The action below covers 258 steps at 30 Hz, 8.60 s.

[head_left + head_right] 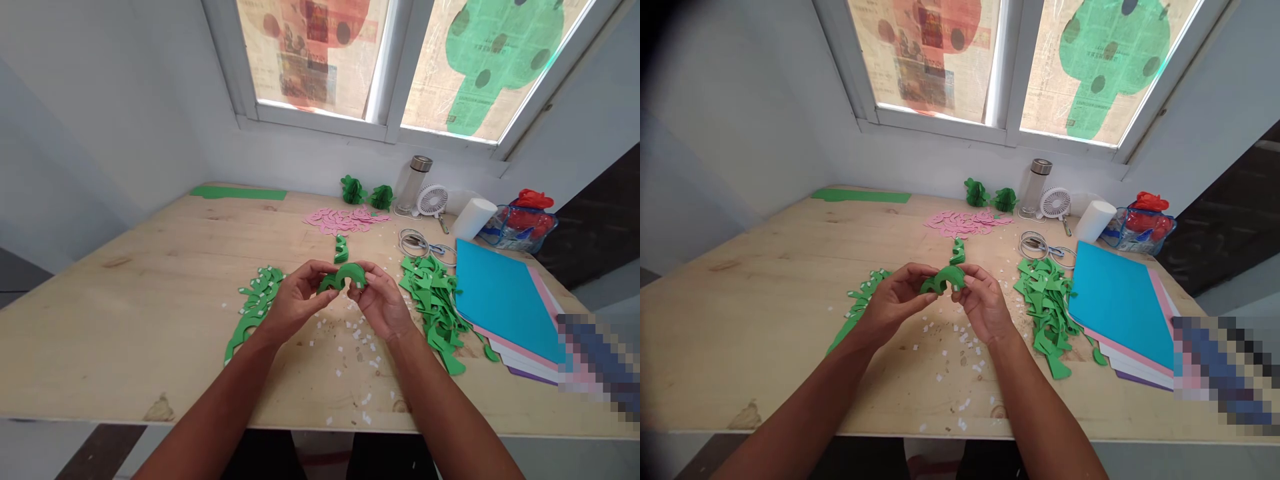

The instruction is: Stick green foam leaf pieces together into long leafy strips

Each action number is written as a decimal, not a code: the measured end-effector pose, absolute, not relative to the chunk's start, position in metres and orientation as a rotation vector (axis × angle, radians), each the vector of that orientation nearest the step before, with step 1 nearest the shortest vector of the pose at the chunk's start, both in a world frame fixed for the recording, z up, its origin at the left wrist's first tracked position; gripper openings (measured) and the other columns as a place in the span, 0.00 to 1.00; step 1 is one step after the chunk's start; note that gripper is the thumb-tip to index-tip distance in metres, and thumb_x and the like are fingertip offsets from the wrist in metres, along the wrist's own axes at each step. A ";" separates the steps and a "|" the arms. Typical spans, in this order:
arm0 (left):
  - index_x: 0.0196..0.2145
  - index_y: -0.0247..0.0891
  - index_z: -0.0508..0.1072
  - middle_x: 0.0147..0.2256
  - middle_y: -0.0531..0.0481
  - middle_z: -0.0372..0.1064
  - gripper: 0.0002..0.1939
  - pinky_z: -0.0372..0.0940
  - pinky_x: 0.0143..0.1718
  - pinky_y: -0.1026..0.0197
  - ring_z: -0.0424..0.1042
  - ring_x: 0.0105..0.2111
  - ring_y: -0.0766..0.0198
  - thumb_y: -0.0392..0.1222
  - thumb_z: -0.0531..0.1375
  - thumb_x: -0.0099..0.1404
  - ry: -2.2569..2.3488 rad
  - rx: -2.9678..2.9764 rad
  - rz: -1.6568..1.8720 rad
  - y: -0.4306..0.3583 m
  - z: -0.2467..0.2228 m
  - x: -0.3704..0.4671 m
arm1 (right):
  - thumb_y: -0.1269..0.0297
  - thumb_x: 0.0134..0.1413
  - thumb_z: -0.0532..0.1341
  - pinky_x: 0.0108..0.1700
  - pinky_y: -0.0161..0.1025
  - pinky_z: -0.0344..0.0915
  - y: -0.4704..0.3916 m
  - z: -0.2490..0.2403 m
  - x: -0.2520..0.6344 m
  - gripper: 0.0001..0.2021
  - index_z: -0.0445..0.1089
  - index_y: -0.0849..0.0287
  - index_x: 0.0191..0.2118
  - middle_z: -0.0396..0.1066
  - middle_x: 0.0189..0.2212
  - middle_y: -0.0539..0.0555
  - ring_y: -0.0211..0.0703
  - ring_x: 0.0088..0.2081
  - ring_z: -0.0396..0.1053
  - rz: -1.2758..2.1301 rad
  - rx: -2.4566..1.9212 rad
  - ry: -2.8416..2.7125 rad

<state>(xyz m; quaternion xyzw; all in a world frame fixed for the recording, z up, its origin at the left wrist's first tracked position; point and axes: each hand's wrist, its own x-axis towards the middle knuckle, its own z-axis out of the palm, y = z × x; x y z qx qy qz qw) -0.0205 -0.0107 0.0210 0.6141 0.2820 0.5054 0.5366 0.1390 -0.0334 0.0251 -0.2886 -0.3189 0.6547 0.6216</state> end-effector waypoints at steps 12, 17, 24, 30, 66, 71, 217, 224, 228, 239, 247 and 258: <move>0.40 0.40 0.66 0.37 0.49 0.65 0.14 0.65 0.37 0.61 0.68 0.35 0.64 0.37 0.62 0.55 0.788 1.699 1.298 -0.014 0.018 -0.013 | 0.65 0.42 0.64 0.32 0.37 0.61 -0.034 0.025 0.138 0.09 0.71 0.56 0.34 0.68 0.31 0.51 0.36 0.27 0.61 1.508 -0.648 -0.747; 0.38 0.40 0.65 0.35 0.49 0.65 0.11 0.65 0.36 0.61 0.67 0.33 0.64 0.38 0.61 0.56 0.899 1.800 1.341 -0.015 0.017 -0.013 | 0.64 0.41 0.64 0.32 0.37 0.61 -0.034 0.025 0.138 0.10 0.71 0.56 0.34 0.69 0.31 0.52 0.38 0.28 0.61 1.495 -0.688 -0.753; 0.37 0.40 0.65 0.37 0.49 0.67 0.09 0.65 0.38 0.62 0.69 0.35 0.64 0.37 0.59 0.57 0.948 1.928 1.396 -0.016 0.018 -0.014 | 0.64 0.41 0.64 0.31 0.37 0.60 -0.034 0.026 0.138 0.10 0.71 0.56 0.34 0.69 0.30 0.52 0.38 0.28 0.62 1.477 -0.709 -0.793; 0.38 0.41 0.64 0.38 0.47 0.69 0.09 0.65 0.40 0.61 0.70 0.39 0.62 0.34 0.57 0.59 0.947 2.054 1.493 -0.018 0.019 -0.014 | 0.64 0.41 0.64 0.31 0.36 0.60 -0.035 0.028 0.139 0.09 0.72 0.57 0.33 0.69 0.29 0.51 0.38 0.28 0.62 1.471 -0.689 -0.806; 0.41 0.39 0.64 0.40 0.44 0.70 0.11 0.68 0.42 0.57 0.71 0.43 0.61 0.31 0.55 0.61 0.777 2.421 1.437 -0.014 0.008 -0.012 | 0.67 0.48 0.61 0.34 0.35 0.64 -0.034 0.039 0.155 0.09 0.70 0.58 0.38 0.72 0.32 0.52 0.38 0.33 0.67 0.862 -1.100 -1.519; 0.41 0.39 0.64 0.39 0.45 0.70 0.11 0.68 0.41 0.57 0.71 0.42 0.61 0.31 0.56 0.60 0.802 2.427 1.434 -0.014 0.007 -0.011 | 0.67 0.48 0.61 0.35 0.36 0.65 -0.034 0.038 0.154 0.08 0.71 0.58 0.37 0.72 0.32 0.52 0.39 0.33 0.68 0.821 -1.092 -1.524; 0.23 0.38 0.68 0.24 0.52 0.67 0.08 0.63 0.33 0.63 0.68 0.28 0.63 0.42 0.55 0.56 1.064 1.763 1.265 -0.023 0.019 -0.005 | 0.62 0.39 0.65 0.26 0.32 0.59 -0.020 0.007 0.139 0.19 0.71 0.63 0.40 0.67 0.20 0.48 0.35 0.23 0.62 0.781 -1.155 -0.807; 0.23 0.38 0.69 0.24 0.52 0.68 0.08 0.62 0.34 0.63 0.67 0.28 0.63 0.43 0.55 0.56 1.101 1.746 1.248 -0.021 0.019 -0.004 | 0.62 0.40 0.65 0.27 0.33 0.59 -0.024 0.012 0.137 0.18 0.71 0.63 0.40 0.68 0.20 0.47 0.35 0.23 0.62 0.752 -1.169 -0.845; 0.24 0.38 0.70 0.25 0.52 0.69 0.05 0.62 0.34 0.63 0.68 0.29 0.63 0.39 0.55 0.54 1.078 1.747 1.204 -0.020 0.017 -0.003 | 0.62 0.40 0.65 0.27 0.33 0.58 -0.022 0.011 0.139 0.18 0.71 0.63 0.40 0.68 0.20 0.48 0.35 0.24 0.63 0.760 -1.158 -0.828; 0.21 0.38 0.71 0.22 0.52 0.70 0.09 0.61 0.29 0.64 0.67 0.25 0.64 0.44 0.57 0.54 1.071 1.723 1.027 -0.016 0.011 0.001 | 0.63 0.35 0.67 0.26 0.32 0.57 -0.019 0.009 0.140 0.18 0.72 0.63 0.37 0.68 0.19 0.47 0.34 0.23 0.61 0.858 -1.094 -0.695; 0.29 0.36 0.74 0.20 0.52 0.69 0.09 0.63 0.27 0.63 0.70 0.24 0.63 0.43 0.59 0.52 1.024 1.442 1.073 -0.011 0.005 0.001 | 0.63 0.33 0.67 0.27 0.33 0.58 -0.018 0.004 0.139 0.19 0.72 0.63 0.37 0.70 0.20 0.48 0.35 0.23 0.63 1.014 -1.068 -0.598; 0.28 0.37 0.70 0.29 0.48 0.73 0.10 0.67 0.35 0.59 0.73 0.32 0.60 0.46 0.62 0.51 1.048 1.426 1.264 -0.012 0.002 0.002 | 0.65 0.31 0.69 0.26 0.33 0.61 -0.023 0.007 0.129 0.15 0.73 0.62 0.32 0.73 0.22 0.51 0.36 0.23 0.66 1.111 -1.021 -0.524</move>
